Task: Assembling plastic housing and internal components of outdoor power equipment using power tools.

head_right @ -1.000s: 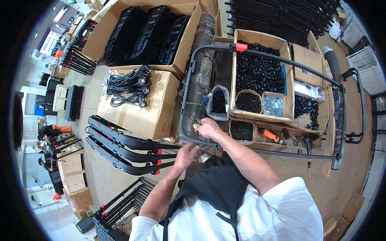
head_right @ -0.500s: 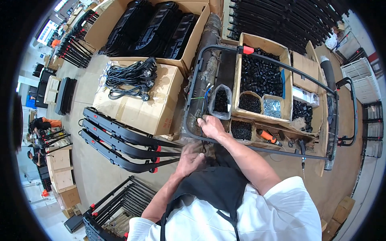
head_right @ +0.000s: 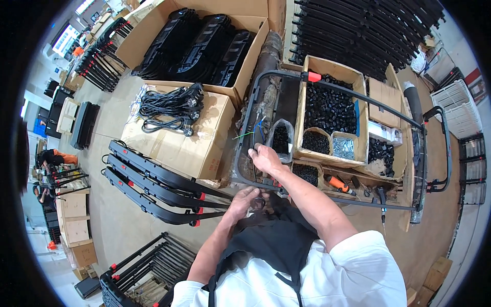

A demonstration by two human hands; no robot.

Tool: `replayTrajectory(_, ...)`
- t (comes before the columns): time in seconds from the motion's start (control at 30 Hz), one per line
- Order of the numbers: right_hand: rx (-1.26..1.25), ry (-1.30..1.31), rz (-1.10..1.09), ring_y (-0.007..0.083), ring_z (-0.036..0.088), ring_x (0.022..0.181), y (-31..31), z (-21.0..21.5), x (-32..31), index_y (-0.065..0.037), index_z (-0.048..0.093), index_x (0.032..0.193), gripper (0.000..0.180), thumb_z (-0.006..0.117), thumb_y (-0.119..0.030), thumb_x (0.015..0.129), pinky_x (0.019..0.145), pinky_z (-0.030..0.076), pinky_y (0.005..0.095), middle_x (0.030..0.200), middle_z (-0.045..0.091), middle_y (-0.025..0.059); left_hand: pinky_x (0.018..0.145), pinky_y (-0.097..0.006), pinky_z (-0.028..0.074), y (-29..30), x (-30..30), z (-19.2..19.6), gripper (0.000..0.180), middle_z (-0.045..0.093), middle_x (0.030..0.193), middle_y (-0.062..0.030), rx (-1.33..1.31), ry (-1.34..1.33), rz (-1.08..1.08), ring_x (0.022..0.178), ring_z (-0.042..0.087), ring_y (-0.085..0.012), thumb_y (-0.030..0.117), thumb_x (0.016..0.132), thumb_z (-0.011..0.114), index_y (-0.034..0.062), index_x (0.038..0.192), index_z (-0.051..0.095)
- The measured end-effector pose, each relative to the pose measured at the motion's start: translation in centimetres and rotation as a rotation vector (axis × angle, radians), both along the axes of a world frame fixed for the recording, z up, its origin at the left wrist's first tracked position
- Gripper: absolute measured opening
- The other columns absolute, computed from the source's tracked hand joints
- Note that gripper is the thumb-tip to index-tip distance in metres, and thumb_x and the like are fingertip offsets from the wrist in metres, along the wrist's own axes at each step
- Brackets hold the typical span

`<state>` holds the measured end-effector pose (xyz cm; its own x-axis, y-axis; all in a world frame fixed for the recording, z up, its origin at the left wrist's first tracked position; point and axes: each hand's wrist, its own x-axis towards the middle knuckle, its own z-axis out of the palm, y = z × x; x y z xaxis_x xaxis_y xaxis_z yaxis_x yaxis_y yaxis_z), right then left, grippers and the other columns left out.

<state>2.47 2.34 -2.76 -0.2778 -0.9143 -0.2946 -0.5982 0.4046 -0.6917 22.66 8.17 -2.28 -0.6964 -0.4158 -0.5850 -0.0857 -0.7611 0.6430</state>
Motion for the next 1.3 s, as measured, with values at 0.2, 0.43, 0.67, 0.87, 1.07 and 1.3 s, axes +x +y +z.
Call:
replayTrajectory(0.2, -0.004, 0.030, 0.067, 0.0482, 0.067, 0.106, -1.6, -0.7, 0.0, 0.001, 0.068, 0.099, 0.043, 0.052, -0.038, 0.104, 0.092, 0.052, 0.0554, 0.105, 0.070, 0.0300, 0.078, -0.031, 0.056, 0.4, 0.0, -0.6, 0.031, 0.073, 0.107, -0.0079, 0.042, 0.011, 0.084, 0.094, 0.070, -0.0167, 0.025, 0.111, 0.053, 0.0003, 0.125, 0.065)
replayTrajectory(0.43, -0.031, 0.023, -0.014, 0.0492, 0.068, 0.101, -1.0, -0.5, 0.7, 0.001, 0.068, 0.099, 0.042, 0.052, -0.037, 0.104, 0.090, 0.053, 0.0554, 0.099, 0.071, 0.0312, 0.083, -0.038, 0.061, 0.6, 0.1, -1.3, 0.025, 0.072, 0.112, -0.0109, 0.001, 0.042, 0.125, 0.098, 0.070, -0.0201, 0.016, 0.111, 0.051, -0.0013, 0.125, 0.061)
replayTrajectory(0.67, -0.049, -0.005, -0.001, 0.0504, 0.067, 0.097, -1.7, -1.2, 0.0, 0.003, 0.068, 0.096, 0.043, 0.054, -0.038, 0.102, 0.086, 0.053, 0.0558, 0.095, 0.069, 0.0326, 0.078, -0.035, 0.062, 0.6, -0.3, -1.2, 0.027, 0.072, 0.112, -0.0093, -0.105, -0.087, 0.109, 0.093, 0.070, -0.0172, 0.016, 0.110, 0.053, -0.0020, 0.126, 0.064)
replayTrajectory(0.87, -0.017, -0.022, 0.079, 0.0494, 0.068, 0.100, -1.8, -0.3, -0.6, 0.003, 0.069, 0.102, 0.048, 0.055, -0.043, 0.101, 0.088, 0.053, 0.0535, 0.098, 0.070, 0.0323, 0.076, -0.029, 0.058, 0.8, -0.3, -1.6, 0.024, 0.074, 0.105, -0.0061, -0.118, -0.171, 0.128, 0.085, 0.068, -0.0129, 0.018, 0.108, 0.058, -0.0005, 0.118, 0.069)
replayTrajectory(1.07, 0.143, 0.090, 0.204, 0.0393, 0.073, 0.100, -2.3, 0.9, -8.1, -0.004, 0.077, 0.112, 0.039, 0.070, -0.037, 0.091, 0.091, 0.057, 0.0450, 0.106, 0.075, 0.0239, 0.079, -0.027, 0.057, 1.0, -0.2, -2.0, 0.025, 0.077, 0.103, -0.0055, -0.183, -0.248, 0.141, 0.089, 0.070, -0.0124, 0.018, 0.106, 0.061, -0.0012, 0.117, 0.071)
replayTrajectory(1.3, 0.104, 0.669, 0.451, 0.0370, 0.075, 0.091, -5.2, -3.0, -12.2, -0.006, 0.078, 0.089, 0.017, 0.068, -0.017, 0.082, 0.084, 0.058, 0.0498, 0.089, 0.076, 0.0195, 0.084, -0.030, 0.058, 1.3, -0.3, -2.4, 0.024, 0.078, 0.107, -0.0088, -0.123, -0.257, 0.187, 0.092, 0.072, -0.0150, 0.017, 0.105, 0.063, -0.0016, 0.118, 0.071)
